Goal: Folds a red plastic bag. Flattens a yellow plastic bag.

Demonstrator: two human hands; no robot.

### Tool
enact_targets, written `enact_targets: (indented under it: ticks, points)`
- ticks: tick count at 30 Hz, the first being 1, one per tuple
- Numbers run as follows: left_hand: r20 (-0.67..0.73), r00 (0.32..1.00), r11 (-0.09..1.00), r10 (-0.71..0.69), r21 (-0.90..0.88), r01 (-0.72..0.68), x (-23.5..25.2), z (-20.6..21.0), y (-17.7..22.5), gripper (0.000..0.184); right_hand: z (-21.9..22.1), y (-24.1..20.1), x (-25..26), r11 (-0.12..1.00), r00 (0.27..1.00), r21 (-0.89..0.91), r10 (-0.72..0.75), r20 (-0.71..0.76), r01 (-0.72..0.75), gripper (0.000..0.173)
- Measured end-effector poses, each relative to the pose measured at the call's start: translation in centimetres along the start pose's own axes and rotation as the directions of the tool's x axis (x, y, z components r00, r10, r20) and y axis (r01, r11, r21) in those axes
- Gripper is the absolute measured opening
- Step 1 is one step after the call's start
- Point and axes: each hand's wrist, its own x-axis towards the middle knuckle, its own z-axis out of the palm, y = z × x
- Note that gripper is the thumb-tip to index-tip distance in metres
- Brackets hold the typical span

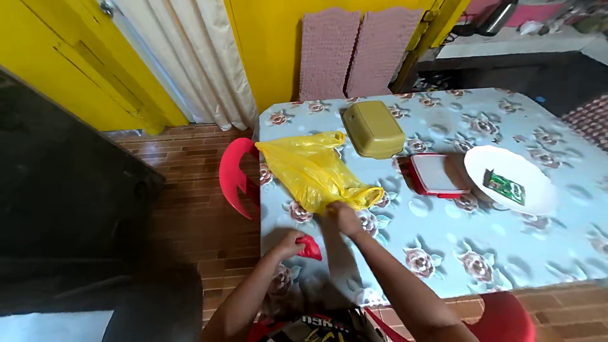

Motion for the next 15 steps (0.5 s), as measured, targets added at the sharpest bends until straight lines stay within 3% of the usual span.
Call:
enact_targets:
  ticks: [2, 3, 5, 7, 9, 11, 13, 15]
  points:
    - [-0.02, 1.0, 0.985, 0.022, 0.174, -0.018, 0.6, -0.3, 0.5, 0.045, -2.2, 3.3, 1.4, 0.988, 0.984, -0.094, 0.108, -0.143, -0.122, 0.046]
    - [-0.088, 0.996, 0.986, 0.016, 0.17, -0.001, 0.8, -0.5, 1.1, 0.048, -3.0, 4.9, 2.0, 0.972, 0.969, -0.13, 0.171, -0.178, -0.195, 0.056]
    - [-0.302, 0.953, 0.998, -0.027, 0.042, 0.042, 1.7, -0.9, 2.2, 0.052, -3.7, 8.1, 2.9, 0.934, 0.939, -0.192, 0.257, -0.227, -0.302, 0.075]
    - [-0.476, 0.868, 0.99, -0.142, -0.063, 0.128, 3.2, -1.4, 3.1, 0.067, -3.8, 10.4, 3.2, 0.901, 0.933, -0.263, 0.295, -0.207, -0.344, 0.08]
    - [-0.547, 0.812, 0.978, -0.204, -0.08, 0.192, 4.8, -2.1, 3.6, 0.086, -3.9, 11.5, 3.0, 0.892, 0.939, -0.295, 0.312, -0.146, -0.342, 0.073]
    - [-0.583, 0.797, 0.984, -0.159, -0.032, 0.173, 6.4, -2.3, 3.5, 0.093, -4.1, 11.8, 2.5, 0.906, 0.951, -0.287, 0.297, -0.09, -0.31, 0.056]
    - [-0.599, 0.795, 0.992, -0.091, 0.016, 0.125, 7.4, -2.3, 3.8, 0.081, -4.7, 11.6, 1.9, 0.948, 0.969, -0.203, 0.243, -0.035, -0.245, 0.042]
    - [-0.599, 0.799, 0.996, -0.041, 0.042, 0.083, 8.2, -2.4, 4.2, 0.059, -5.3, 11.8, 0.9, 0.993, 0.992, 0.026, 0.114, -0.046, -0.113, 0.035]
